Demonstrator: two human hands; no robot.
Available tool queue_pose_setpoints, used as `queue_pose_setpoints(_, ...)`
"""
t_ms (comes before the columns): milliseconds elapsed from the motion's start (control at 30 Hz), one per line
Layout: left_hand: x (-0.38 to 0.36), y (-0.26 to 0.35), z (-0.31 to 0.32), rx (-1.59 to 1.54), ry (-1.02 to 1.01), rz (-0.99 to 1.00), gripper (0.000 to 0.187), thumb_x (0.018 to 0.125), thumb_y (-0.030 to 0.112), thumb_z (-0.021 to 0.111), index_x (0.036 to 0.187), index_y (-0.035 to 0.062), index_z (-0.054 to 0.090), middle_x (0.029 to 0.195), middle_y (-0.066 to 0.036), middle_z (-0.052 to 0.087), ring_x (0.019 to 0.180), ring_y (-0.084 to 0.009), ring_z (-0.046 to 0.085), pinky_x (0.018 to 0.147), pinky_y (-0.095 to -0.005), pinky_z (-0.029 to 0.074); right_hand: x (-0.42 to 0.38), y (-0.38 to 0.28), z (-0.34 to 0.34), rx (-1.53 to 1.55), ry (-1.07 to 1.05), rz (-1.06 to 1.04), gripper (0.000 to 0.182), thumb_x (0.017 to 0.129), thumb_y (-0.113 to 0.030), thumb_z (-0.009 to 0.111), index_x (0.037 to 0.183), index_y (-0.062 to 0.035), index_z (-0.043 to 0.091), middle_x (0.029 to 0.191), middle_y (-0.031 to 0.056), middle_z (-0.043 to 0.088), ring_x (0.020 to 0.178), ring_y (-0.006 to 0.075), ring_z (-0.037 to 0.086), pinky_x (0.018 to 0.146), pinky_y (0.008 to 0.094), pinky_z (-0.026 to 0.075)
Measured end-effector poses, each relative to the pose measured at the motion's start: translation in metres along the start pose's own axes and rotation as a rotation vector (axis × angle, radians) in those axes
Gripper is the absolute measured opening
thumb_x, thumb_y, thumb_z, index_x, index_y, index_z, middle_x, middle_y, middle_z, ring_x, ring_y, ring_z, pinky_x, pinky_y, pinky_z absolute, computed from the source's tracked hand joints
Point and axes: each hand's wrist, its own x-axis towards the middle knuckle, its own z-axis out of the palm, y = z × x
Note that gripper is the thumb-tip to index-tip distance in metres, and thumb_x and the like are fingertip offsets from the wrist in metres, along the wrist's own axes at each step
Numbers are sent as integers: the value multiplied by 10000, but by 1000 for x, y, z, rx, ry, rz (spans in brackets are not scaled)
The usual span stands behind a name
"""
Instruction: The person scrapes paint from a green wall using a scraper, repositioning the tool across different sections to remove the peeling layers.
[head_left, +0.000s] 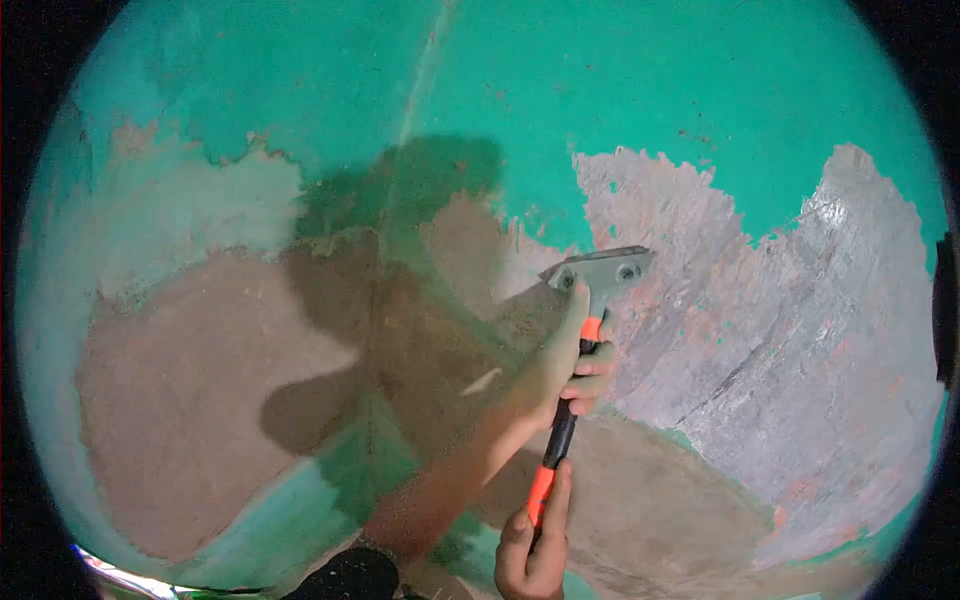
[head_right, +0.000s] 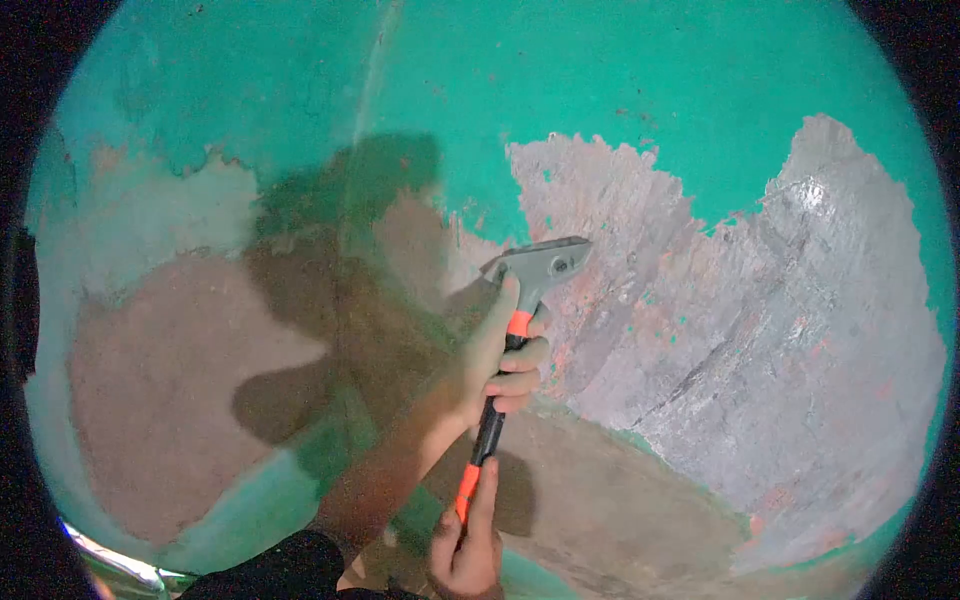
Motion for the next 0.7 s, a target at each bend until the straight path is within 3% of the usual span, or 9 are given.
queue_pose_setpoints(33,0,-3,-1,-15,-2,13,502,902,667,322,820,184,430,512,97,262,333,-38,192,316,-222,182,2,-4,4,83,-8,52,542,991,-176,349,1450,50,167,1073,141,545,660,165,521,581,275,428)
queue_pose_setpoints(133,5,11,-5,41,-9,4,506,897,673,325,818,186,436,510,96,265,334,-39,192,312,-224,195,-4,-3,9,163,-181,304,560,985,-215,346,1450,50,181,1037,106,535,621,145,498,535,279,418)
queue_pose_setpoints(167,2,9,-4,27,14,-39,509,895,675,326,819,184,437,510,95,267,332,-38,194,307,-223,199,0,-10,0,212,-213,462,614,930,-85,421,1450,37,119,813,179,549,592,257,576,567,329,469)
queue_pose_setpoints(267,-2,1,-3,0,45,-92,516,891,681,324,818,182,437,509,94,271,328,-37,201,295,-219,211,2,-13,1,214,-135,332,621,935,-98,413,1455,27,97,808,171,549,597,275,583,564,335,466)
queue_pose_setpoints(367,10,17,-5,3,-10,-31,526,882,693,322,810,184,434,506,93,273,324,-39,216,289,-220,214,18,-18,-6,261,-277,515,627,934,-104,403,1455,29,82,855,175,555,604,269,588,569,332,464)
queue_pose_setpoints(433,6,5,-8,-21,43,-73,526,884,691,321,809,183,435,507,93,274,328,-36,219,293,-217,218,-3,-5,1,258,-234,490,628,930,-99,399,1455,27,78,831,175,559,600,269,593,565,330,461)
queue_pose_setpoints(500,-4,0,-4,21,56,-96,532,885,693,313,806,182,435,512,94,281,337,-33,223,309,-209,227,-19,4,8,293,-165,411,600,972,-142,372,1457,39,71,738,10,445,607,77,405,568,200,365)
queue_pose_setpoints(633,7,16,-4,62,60,-1,548,866,720,311,803,191,438,511,95,284,339,-49,221,321,-233,217,2,-5,7,418,-178,518,595,978,-148,365,1457,35,65,728,-2,434,601,57,399,558,191,359)
queue_pose_setpoints(700,3,-3,-16,60,59,-48,544,866,718,321,810,190,444,513,95,287,339,-47,221,322,-236,215,-18,4,13,431,-163,516,591,983,-150,362,1460,26,62,722,-9,428,598,50,397,553,189,355)
